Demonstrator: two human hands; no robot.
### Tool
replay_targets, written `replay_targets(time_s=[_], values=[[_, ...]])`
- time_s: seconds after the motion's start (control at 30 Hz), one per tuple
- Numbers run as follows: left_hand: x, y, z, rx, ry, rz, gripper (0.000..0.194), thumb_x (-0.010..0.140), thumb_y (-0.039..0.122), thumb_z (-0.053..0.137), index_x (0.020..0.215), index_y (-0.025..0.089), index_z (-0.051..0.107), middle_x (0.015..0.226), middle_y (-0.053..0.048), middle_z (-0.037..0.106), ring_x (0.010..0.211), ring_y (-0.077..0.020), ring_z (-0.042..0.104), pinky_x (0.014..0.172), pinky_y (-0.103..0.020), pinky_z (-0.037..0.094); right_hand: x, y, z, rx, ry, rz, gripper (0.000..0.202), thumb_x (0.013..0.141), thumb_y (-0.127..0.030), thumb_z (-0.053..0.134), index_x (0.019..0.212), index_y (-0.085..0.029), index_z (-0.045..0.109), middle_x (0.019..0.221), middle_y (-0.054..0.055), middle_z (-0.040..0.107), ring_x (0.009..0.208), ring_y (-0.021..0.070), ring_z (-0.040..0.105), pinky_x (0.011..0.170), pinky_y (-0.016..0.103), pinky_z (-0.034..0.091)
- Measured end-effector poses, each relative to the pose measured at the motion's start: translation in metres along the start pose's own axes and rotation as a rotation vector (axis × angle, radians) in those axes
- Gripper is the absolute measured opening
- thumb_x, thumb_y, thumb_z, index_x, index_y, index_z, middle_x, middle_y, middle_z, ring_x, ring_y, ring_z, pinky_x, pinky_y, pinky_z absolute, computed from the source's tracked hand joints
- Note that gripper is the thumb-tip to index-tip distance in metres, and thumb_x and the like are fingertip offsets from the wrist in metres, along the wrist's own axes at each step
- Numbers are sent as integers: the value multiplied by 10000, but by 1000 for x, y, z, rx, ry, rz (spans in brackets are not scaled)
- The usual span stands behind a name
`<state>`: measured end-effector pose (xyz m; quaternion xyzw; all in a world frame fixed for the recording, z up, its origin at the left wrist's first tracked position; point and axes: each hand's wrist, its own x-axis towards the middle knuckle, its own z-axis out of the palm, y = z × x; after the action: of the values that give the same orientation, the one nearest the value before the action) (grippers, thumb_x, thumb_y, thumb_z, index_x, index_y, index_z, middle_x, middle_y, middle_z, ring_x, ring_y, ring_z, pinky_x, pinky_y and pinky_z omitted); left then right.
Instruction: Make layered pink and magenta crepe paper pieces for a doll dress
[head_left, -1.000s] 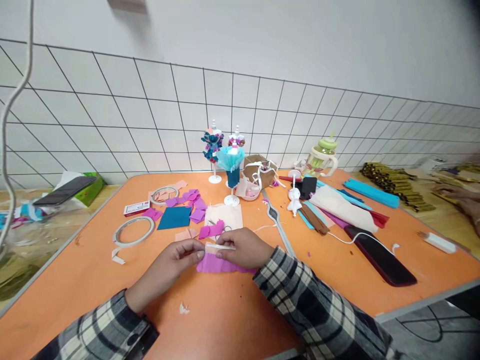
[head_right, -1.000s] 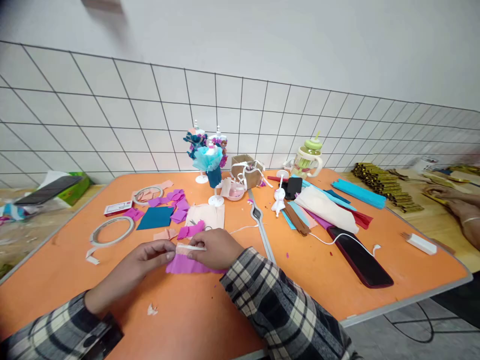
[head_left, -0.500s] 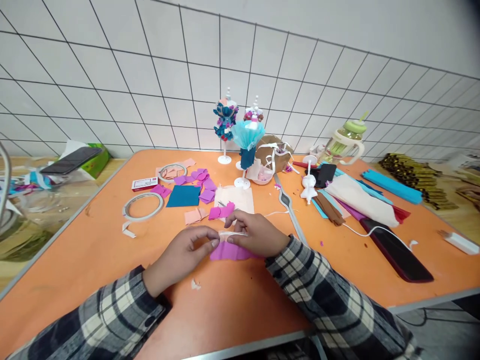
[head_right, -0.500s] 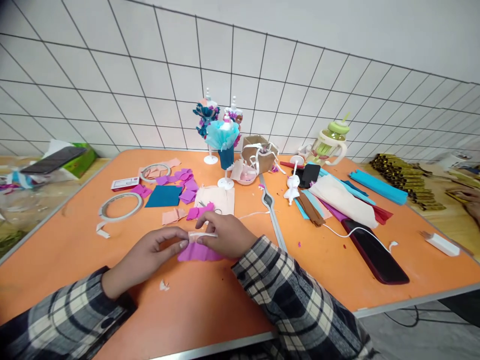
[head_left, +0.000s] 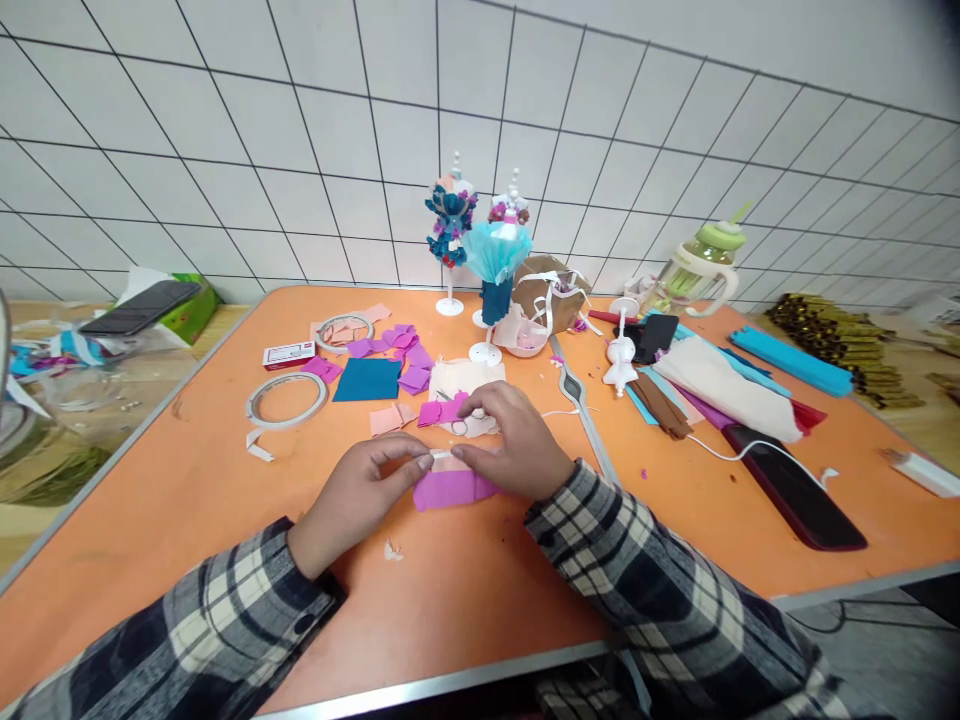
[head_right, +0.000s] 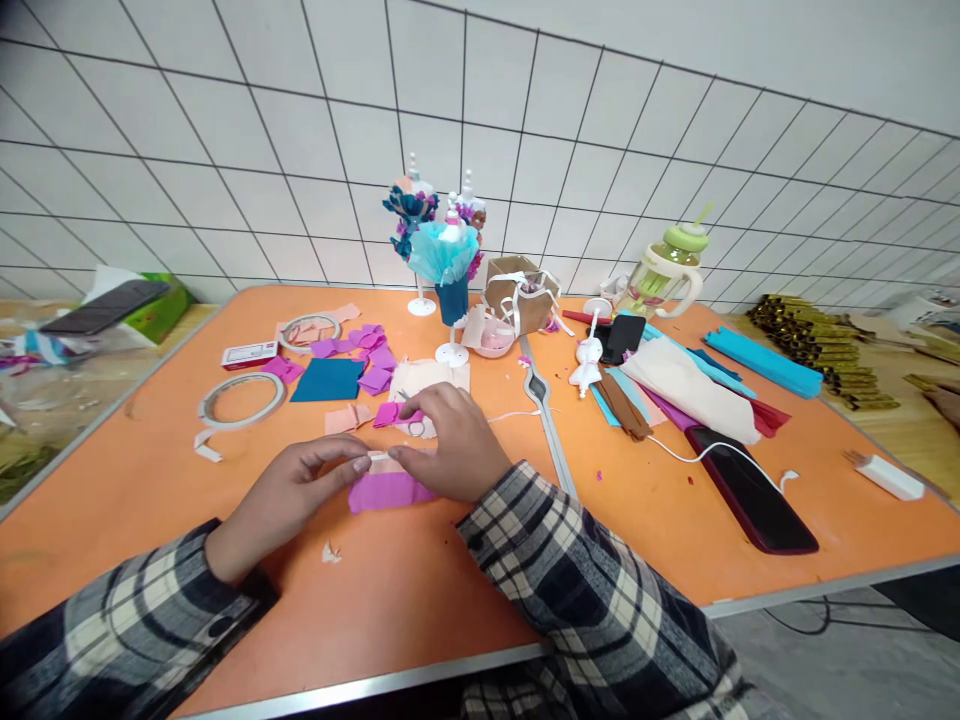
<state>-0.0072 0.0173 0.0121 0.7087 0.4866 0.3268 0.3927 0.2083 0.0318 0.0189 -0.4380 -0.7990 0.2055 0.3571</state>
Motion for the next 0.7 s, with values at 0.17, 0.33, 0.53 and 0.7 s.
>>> replay_targets(time_s=[0.17, 0.33, 0.53, 0.7], values=[[-4, 1, 2, -30, 43, -58, 314, 836, 466, 612, 751, 183, 719, 728, -41, 737, 711, -221, 664, 694, -303, 533, -8, -6, 13, -199, 169, -256, 108, 898, -229, 626, 805, -186, 660, 738, 34, 655, 730, 191, 560, 714, 326, 410], [-7, 4, 5, -21, 66, -55, 313, 839, 469, 613, 771, 188, 733, 800, -54, 769, 788, -239, 694, 781, -329, 547, -13, -7, 25, -226, 100, -203, 139, 911, -249, 632, 809, -194, 708, 738, 21, 696, 694, 165, 592, 669, 301, 409], [-6, 1, 9, 39, 74, 0, 297, 852, 451, 612, 808, 201, 766, 896, -75, 800, 862, -252, 722, 846, -348, 559, -15, -9, 23, -350, 3, -119, 186, 948, -281, 593, 872, -222, 752, 780, 21, 731, 721, 163, 636, 624, 304, 367], [-7, -1, 10, 128, 80, 63, 246, 865, 393, 608, 798, 214, 761, 885, -63, 795, 848, -238, 716, 862, -357, 545, -15, -14, 19, -384, -121, -47, 227, 948, -352, 577, 908, -219, 756, 853, 40, 760, 770, 175, 667, 605, 304, 350]])
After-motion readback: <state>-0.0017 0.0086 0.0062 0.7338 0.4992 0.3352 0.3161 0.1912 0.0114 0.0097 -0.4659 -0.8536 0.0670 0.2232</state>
